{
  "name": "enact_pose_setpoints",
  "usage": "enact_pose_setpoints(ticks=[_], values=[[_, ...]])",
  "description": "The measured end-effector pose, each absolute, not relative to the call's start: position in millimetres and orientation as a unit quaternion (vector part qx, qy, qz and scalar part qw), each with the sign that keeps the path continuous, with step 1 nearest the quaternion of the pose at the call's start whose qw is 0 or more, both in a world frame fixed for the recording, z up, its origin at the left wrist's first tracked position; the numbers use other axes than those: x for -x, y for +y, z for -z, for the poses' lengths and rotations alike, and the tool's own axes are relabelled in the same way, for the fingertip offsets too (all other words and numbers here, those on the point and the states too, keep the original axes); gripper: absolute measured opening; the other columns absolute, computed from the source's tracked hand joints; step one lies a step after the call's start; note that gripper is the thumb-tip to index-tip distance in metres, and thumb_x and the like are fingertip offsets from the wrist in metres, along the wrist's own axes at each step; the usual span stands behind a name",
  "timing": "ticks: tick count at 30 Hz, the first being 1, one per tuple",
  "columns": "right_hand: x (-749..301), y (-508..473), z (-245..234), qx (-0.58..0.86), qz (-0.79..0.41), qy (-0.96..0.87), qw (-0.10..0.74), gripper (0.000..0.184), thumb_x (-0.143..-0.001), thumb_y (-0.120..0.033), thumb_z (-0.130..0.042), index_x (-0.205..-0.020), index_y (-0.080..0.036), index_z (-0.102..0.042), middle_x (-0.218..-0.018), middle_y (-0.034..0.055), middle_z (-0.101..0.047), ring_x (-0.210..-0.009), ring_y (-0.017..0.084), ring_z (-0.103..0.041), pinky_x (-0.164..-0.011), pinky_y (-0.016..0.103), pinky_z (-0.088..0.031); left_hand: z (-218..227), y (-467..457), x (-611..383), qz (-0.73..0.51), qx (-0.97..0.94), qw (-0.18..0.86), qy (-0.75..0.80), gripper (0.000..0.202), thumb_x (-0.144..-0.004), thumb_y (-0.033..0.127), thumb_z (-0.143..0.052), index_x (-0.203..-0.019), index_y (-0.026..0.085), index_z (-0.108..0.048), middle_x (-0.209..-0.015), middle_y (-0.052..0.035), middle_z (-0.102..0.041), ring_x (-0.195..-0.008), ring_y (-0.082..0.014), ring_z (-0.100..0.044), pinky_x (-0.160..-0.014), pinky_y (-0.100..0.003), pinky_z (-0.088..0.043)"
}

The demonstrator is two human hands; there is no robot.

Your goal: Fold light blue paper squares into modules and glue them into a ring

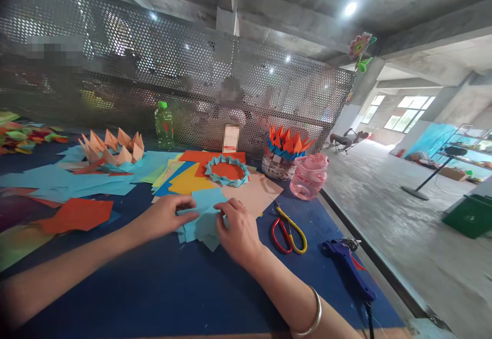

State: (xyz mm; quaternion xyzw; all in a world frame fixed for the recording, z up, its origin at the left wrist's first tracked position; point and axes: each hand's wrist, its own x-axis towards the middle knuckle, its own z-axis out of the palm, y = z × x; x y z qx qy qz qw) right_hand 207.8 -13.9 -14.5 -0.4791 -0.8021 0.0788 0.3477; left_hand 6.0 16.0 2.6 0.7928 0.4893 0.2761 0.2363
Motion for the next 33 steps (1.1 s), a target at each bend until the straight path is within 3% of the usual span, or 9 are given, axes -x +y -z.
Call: enact_pose_setpoints(ticks=[2, 6, 11, 15, 25, 29, 33], values=[[-205.9, -14.3, 11.8, 0.496, -0.129, -0.781, 0.356, 0.020, -0.089, -0.026, -0.047, -0.096, -0.018, -0.064, -0.086, 0.0032, -0.060, -0.079, 0.013, -0.055, -0.072, 0.025, -0.043, -4.1, 15.3, -7.9, -0.333, -0.731, 0.339, 0.490, 0.022, -0.072, 0.038, -0.061, -0.076, 0.017, -0.059, -0.073, -0.0014, -0.066, -0.074, -0.0193, -0.060, -0.065, -0.027, -0.042], [-198.9, -18.8, 8.2, 0.467, -0.226, -0.791, 0.326, 0.028, -0.088, -0.038, -0.049, -0.080, -0.018, -0.066, -0.077, 0.0016, -0.062, -0.074, 0.012, -0.055, -0.068, 0.023, -0.041, -5.3, 8.6, -14.8, -0.377, -0.632, 0.505, 0.450, 0.022, -0.069, 0.033, -0.065, -0.077, 0.017, -0.052, -0.070, 0.0004, -0.066, -0.071, -0.0168, -0.062, -0.063, -0.026, -0.044], [-188.9, -23.8, 10.6, 0.452, -0.253, -0.792, 0.323, 0.022, -0.081, -0.035, -0.059, -0.068, -0.017, -0.063, -0.071, -0.0010, -0.062, -0.071, 0.011, -0.054, -0.066, 0.022, -0.039, -4.1, -0.8, -22.8, -0.422, -0.576, 0.568, 0.410, 0.033, -0.068, 0.023, -0.066, -0.095, 0.018, -0.049, -0.074, 0.0007, -0.065, -0.072, -0.0166, -0.064, -0.063, -0.027, -0.047], [-189.0, -20.2, 14.2, 0.457, -0.271, -0.768, 0.356, 0.021, -0.080, -0.026, -0.057, -0.062, -0.016, -0.060, -0.064, -0.0021, -0.058, -0.066, 0.010, -0.051, -0.065, 0.021, -0.039, -4.8, -0.5, -22.7, -0.433, -0.567, 0.583, 0.389, 0.047, -0.066, 0.021, -0.068, -0.108, 0.019, -0.045, -0.079, 0.0002, -0.065, -0.072, -0.0155, -0.064, -0.065, -0.027, -0.049], [-199.3, -6.4, 18.8, 0.492, -0.300, -0.711, 0.403, 0.022, -0.083, -0.030, -0.047, -0.071, -0.016, -0.058, -0.064, -0.0028, -0.053, -0.059, 0.009, -0.046, -0.053, 0.019, -0.035, 8.3, 3.1, -19.8, -0.346, -0.661, 0.512, 0.426, 0.044, -0.067, 0.026, -0.065, -0.108, 0.019, -0.047, -0.059, 0.0092, -0.046, -0.056, -0.0115, -0.053, -0.059, -0.026, -0.046], [-198.5, -7.3, 21.9, 0.522, -0.237, -0.731, 0.370, 0.020, -0.083, -0.029, -0.047, -0.073, -0.017, -0.059, -0.061, -0.0029, -0.055, -0.056, 0.010, -0.048, -0.054, 0.020, -0.036, 15.8, 3.3, -18.0, -0.329, -0.755, 0.358, 0.440, 0.040, -0.072, 0.024, -0.060, -0.110, 0.020, -0.049, -0.064, 0.0059, -0.051, -0.061, -0.0136, -0.055, -0.060, -0.025, -0.042], [-199.6, -4.4, 27.8, 0.536, -0.206, -0.739, 0.351, 0.015, -0.081, -0.026, -0.049, -0.077, -0.019, -0.062, -0.063, -0.0015, -0.059, -0.058, 0.011, -0.052, -0.056, 0.021, -0.038, 19.8, 3.6, -15.1, -0.327, -0.805, 0.217, 0.445, 0.029, -0.074, 0.022, -0.059, -0.102, 0.023, -0.051, -0.083, -0.0007, -0.061, -0.079, -0.0186, -0.059, -0.071, -0.029, -0.044]])
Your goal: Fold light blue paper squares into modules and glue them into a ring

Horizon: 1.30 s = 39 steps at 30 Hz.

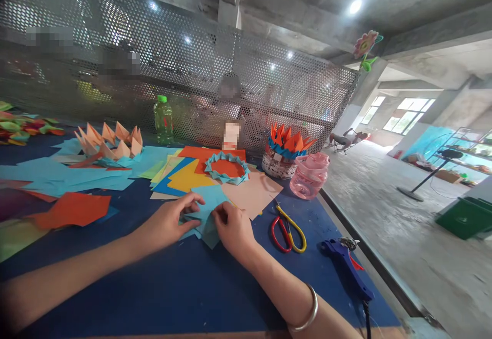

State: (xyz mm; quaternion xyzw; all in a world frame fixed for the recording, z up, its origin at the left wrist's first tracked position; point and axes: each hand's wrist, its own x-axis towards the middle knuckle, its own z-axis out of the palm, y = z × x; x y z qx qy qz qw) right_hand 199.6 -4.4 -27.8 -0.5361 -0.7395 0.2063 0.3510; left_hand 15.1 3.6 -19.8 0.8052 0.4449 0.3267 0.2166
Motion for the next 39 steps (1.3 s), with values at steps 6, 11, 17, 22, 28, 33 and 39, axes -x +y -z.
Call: enact_pose_setpoints(ticks=[6, 11, 17, 22, 28, 33, 39], values=[[-202.0, -0.8, 33.0, 0.544, -0.211, -0.739, 0.337, 0.013, -0.079, -0.023, -0.052, -0.087, -0.020, -0.061, -0.063, -0.0025, -0.060, -0.058, 0.012, -0.055, -0.055, 0.021, -0.037, 18.7, 0.7, -14.0, -0.250, -0.892, 0.072, 0.371, 0.011, -0.086, 0.017, -0.046, -0.083, 0.019, -0.057, -0.097, -0.0053, -0.058, -0.093, -0.0204, -0.054, -0.084, -0.033, -0.042], [-206.8, -3.4, 26.0, 0.514, -0.225, -0.765, 0.317, 0.021, -0.078, -0.017, -0.050, -0.099, -0.020, -0.053, -0.066, -0.0040, -0.060, -0.060, 0.012, -0.055, -0.056, 0.021, -0.038, 19.6, -4.4, -12.0, -0.225, -0.913, 0.044, 0.338, 0.029, -0.088, 0.007, -0.035, -0.092, 0.018, -0.061, -0.105, -0.0072, -0.058, -0.099, -0.0187, -0.054, -0.086, -0.030, -0.044], [-220.1, -6.1, 13.6, 0.442, -0.162, -0.840, 0.270, 0.024, -0.070, -0.008, -0.058, -0.091, -0.018, -0.058, -0.091, 0.0036, -0.059, -0.082, 0.015, -0.055, -0.073, 0.026, -0.042, 23.2, -7.2, -10.8, -0.214, -0.922, 0.051, 0.320, 0.035, -0.087, 0.005, -0.033, -0.104, 0.019, -0.061, -0.102, -0.0068, -0.062, -0.095, -0.0167, -0.059, -0.085, -0.027, -0.047], [-227.7, -2.3, 9.6, 0.370, -0.173, -0.881, 0.239, 0.024, -0.071, -0.008, -0.065, -0.093, -0.018, -0.061, -0.091, 0.0037, -0.060, -0.089, 0.016, -0.055, -0.082, 0.029, -0.041, 25.6, -5.2, -11.9, -0.197, -0.917, 0.051, 0.342, 0.022, -0.091, 0.021, -0.042, -0.101, 0.018, -0.061, -0.102, -0.0065, -0.062, -0.094, -0.0185, -0.059, -0.086, -0.029, -0.046], [-226.7, 1.7, 14.8, 0.373, -0.152, -0.883, 0.241, 0.014, -0.076, -0.009, -0.065, -0.087, -0.018, -0.063, -0.086, 0.0026, -0.061, -0.085, 0.015, -0.055, -0.078, 0.026, -0.041, 23.8, -3.6, -17.3, -0.179, -0.910, 0.046, 0.373, 0.020, -0.090, 0.031, -0.047, -0.100, 0.020, -0.060, -0.097, -0.0043, -0.062, -0.092, -0.0201, -0.059, -0.082, -0.031, -0.045], [-225.2, 1.8, 14.4, 0.374, -0.139, -0.885, 0.241, 0.010, -0.077, -0.012, -0.065, -0.085, -0.018, -0.063, -0.085, 0.0025, -0.061, -0.084, 0.014, -0.055, -0.077, 0.025, -0.041, 22.8, -7.5, -19.6, -0.173, -0.917, 0.008, 0.360, 0.021, -0.092, 0.027, -0.042, -0.095, 0.021, -0.062, -0.095, -0.0026, -0.063, -0.089, -0.0191, -0.059, -0.075, -0.029, -0.043], [-226.8, 4.3, 17.0, 0.397, -0.156, -0.870, 0.247, 0.010, -0.074, -0.009, -0.067, -0.077, -0.018, -0.064, -0.078, -0.0001, -0.061, -0.079, 0.012, -0.055, -0.073, 0.022, -0.040, 21.5, -13.2, -22.8, -0.196, -0.902, 0.043, 0.383, 0.024, -0.092, 0.023, -0.041, -0.082, 0.021, -0.062, -0.092, 0.0006, -0.062, -0.083, -0.0142, -0.060, -0.070, -0.025, -0.040]])
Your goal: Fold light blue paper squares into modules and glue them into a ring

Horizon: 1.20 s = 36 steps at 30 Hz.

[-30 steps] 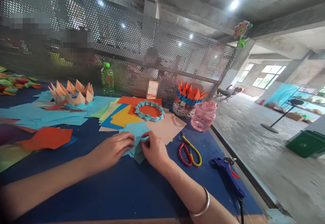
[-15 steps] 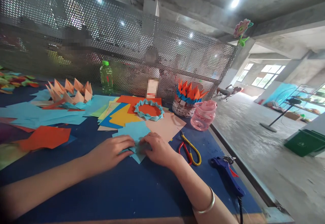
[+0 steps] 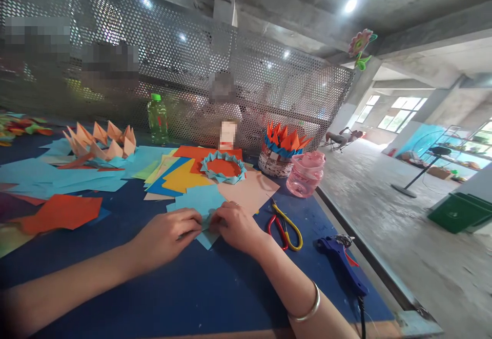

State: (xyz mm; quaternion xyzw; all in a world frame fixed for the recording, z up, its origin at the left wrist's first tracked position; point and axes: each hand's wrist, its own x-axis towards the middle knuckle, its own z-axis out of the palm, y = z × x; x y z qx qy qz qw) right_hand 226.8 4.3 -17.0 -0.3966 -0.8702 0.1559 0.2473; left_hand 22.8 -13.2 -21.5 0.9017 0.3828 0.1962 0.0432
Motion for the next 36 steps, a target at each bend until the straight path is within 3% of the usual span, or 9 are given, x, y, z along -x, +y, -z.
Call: enact_pose_setpoints(ticks=[9, 22, 28, 32, 36], values=[[-226.9, 6.6, 23.1, 0.460, -0.195, -0.830, 0.247, 0.005, -0.075, -0.015, -0.062, -0.072, -0.018, -0.065, -0.070, -0.0014, -0.060, -0.064, 0.009, -0.052, -0.058, 0.020, -0.035, 17.2, -12.2, -29.7, -0.241, -0.836, 0.120, 0.479, 0.017, -0.085, 0.029, -0.051, -0.071, 0.020, -0.056, -0.085, 0.0013, -0.058, -0.077, -0.0142, -0.057, -0.067, -0.025, -0.039], [-219.2, 0.6, 19.0, 0.501, -0.132, -0.824, 0.231, 0.011, -0.078, -0.026, -0.059, -0.070, -0.017, -0.058, -0.068, 0.0000, -0.058, -0.065, 0.011, -0.049, -0.061, 0.022, -0.032, 13.0, -10.7, -36.5, -0.224, -0.801, 0.105, 0.544, 0.021, -0.082, 0.029, -0.046, -0.064, 0.020, -0.053, -0.081, 0.0019, -0.058, -0.072, -0.0137, -0.057, -0.059, -0.025, -0.034], [-218.0, -1.8, 19.0, 0.511, -0.114, -0.823, 0.222, 0.010, -0.078, -0.022, -0.057, -0.069, -0.017, -0.056, -0.069, 0.0006, -0.056, -0.067, 0.012, -0.049, -0.062, 0.023, -0.032, 10.5, -10.5, -37.5, -0.217, -0.805, 0.089, 0.544, 0.017, -0.080, 0.028, -0.048, -0.066, 0.020, -0.052, -0.078, 0.0014, -0.058, -0.075, -0.0150, -0.058, -0.057, -0.024, -0.033], [-219.1, -2.2, 18.8, 0.521, -0.120, -0.815, 0.222, 0.004, -0.077, -0.021, -0.057, -0.077, -0.017, -0.056, -0.073, 0.0015, -0.058, -0.070, 0.013, -0.050, -0.064, 0.024, -0.034, 9.5, -9.9, -37.7, -0.215, -0.806, 0.088, 0.544, 0.015, -0.080, 0.026, -0.048, -0.066, 0.020, -0.053, -0.077, 0.0016, -0.059, -0.076, -0.0155, -0.058, -0.057, -0.024, -0.033], [-221.4, 0.0, 19.6, 0.527, -0.141, -0.808, 0.221, 0.013, -0.076, -0.020, -0.059, -0.088, -0.017, -0.054, -0.071, 0.0003, -0.058, -0.068, 0.013, -0.051, -0.063, 0.024, -0.034, 8.5, -10.2, -37.5, -0.210, -0.806, 0.087, 0.546, 0.015, -0.080, 0.025, -0.050, -0.066, 0.021, -0.053, -0.076, 0.0015, -0.059, -0.076, -0.0159, -0.059, -0.057, -0.024, -0.034]])
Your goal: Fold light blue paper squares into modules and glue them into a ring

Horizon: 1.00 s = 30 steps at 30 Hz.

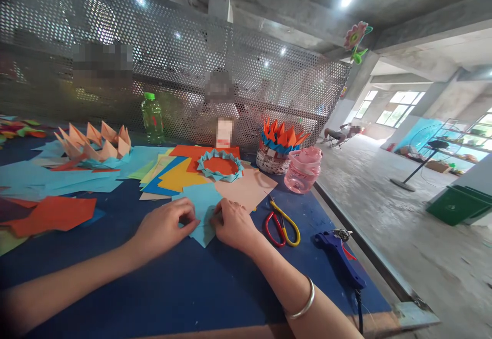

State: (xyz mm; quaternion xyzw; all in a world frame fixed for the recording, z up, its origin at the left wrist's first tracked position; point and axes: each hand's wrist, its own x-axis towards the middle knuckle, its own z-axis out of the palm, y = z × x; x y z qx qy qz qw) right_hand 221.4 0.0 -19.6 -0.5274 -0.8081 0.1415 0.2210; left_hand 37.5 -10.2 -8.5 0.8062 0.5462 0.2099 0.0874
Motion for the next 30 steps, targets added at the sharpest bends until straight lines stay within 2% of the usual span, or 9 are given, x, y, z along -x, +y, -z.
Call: enact_pose_setpoints(ticks=[8, 13, 18, 20, 24, 27, 30], values=[[-223.3, 2.0, 22.2, 0.518, -0.161, -0.810, 0.224, 0.014, -0.077, -0.017, -0.056, -0.090, -0.018, -0.053, -0.070, -0.0003, -0.060, -0.068, 0.013, -0.053, -0.063, 0.024, -0.034, 9.9, -10.8, -35.4, -0.223, -0.806, 0.101, 0.539, 0.003, -0.080, 0.024, -0.052, -0.079, 0.023, -0.054, -0.085, 0.0027, -0.061, -0.078, -0.0157, -0.059, -0.058, -0.024, -0.034], [-225.1, 2.9, 22.6, 0.514, -0.163, -0.812, 0.225, 0.015, -0.076, -0.015, -0.055, -0.091, -0.018, -0.053, -0.069, -0.0007, -0.059, -0.068, 0.013, -0.053, -0.063, 0.024, -0.034, 13.5, -11.6, -34.1, -0.215, -0.846, 0.058, 0.484, 0.017, -0.087, 0.020, -0.042, -0.081, 0.023, -0.058, -0.091, -0.0006, -0.060, -0.088, -0.0174, -0.057, -0.060, -0.025, -0.036], [-224.0, 1.2, 21.3, 0.514, -0.168, -0.810, 0.225, 0.014, -0.078, -0.017, -0.056, -0.092, -0.018, -0.054, -0.069, -0.0011, -0.060, -0.068, 0.013, -0.054, -0.064, 0.024, -0.035, 16.9, -12.0, -32.3, -0.186, -0.880, 0.009, 0.437, 0.022, -0.090, 0.017, -0.038, -0.082, 0.021, -0.058, -0.090, -0.0026, -0.059, -0.089, -0.0184, -0.055, -0.066, -0.026, -0.041], [-220.1, -0.1, 21.3, 0.532, -0.168, -0.797, 0.229, 0.014, -0.080, -0.025, -0.058, -0.092, -0.019, -0.054, -0.069, -0.0008, -0.060, -0.070, 0.014, -0.054, -0.065, 0.025, -0.035, 16.3, -13.1, -31.9, -0.161, -0.889, -0.007, 0.429, 0.024, -0.087, 0.010, -0.036, -0.083, 0.021, -0.058, -0.091, -0.0031, -0.058, -0.089, -0.0185, -0.055, -0.064, -0.026, -0.042], [-211.1, -1.2, 22.2, 0.588, -0.142, -0.764, 0.223, 0.029, -0.078, -0.044, -0.063, -0.091, -0.019, -0.056, -0.074, 0.0015, -0.061, -0.077, 0.018, -0.055, -0.068, 0.027, -0.034, 13.7, -16.7, -29.4, -0.112, -0.911, -0.017, 0.396, 0.035, -0.076, -0.003, -0.035, -0.088, 0.020, -0.059, -0.097, -0.0053, -0.057, -0.092, -0.0196, -0.055, -0.065, -0.027, -0.044], [-209.2, -0.2, 22.6, 0.595, -0.143, -0.761, 0.217, 0.030, -0.077, -0.046, -0.063, -0.091, -0.020, -0.057, -0.074, 0.0011, -0.061, -0.076, 0.017, -0.054, -0.068, 0.027, -0.033, 13.9, -18.5, -24.9, -0.091, -0.923, -0.010, 0.373, 0.045, -0.067, -0.006, -0.036, -0.096, 0.018, -0.060, -0.102, -0.0065, -0.056, -0.091, -0.0197, -0.056, -0.070, -0.027, -0.046], [-211.6, 1.3, 22.7, 0.591, -0.157, -0.761, 0.218, 0.030, -0.076, -0.044, -0.065, -0.092, -0.021, -0.056, -0.074, 0.0001, -0.061, -0.076, 0.017, -0.054, -0.068, 0.027, -0.033, 15.1, -19.2, -21.1, -0.080, -0.932, -0.009, 0.354, 0.047, -0.067, -0.005, -0.036, -0.101, 0.018, -0.060, -0.101, -0.0070, -0.058, -0.092, -0.0207, -0.057, -0.073, -0.028, -0.047]])
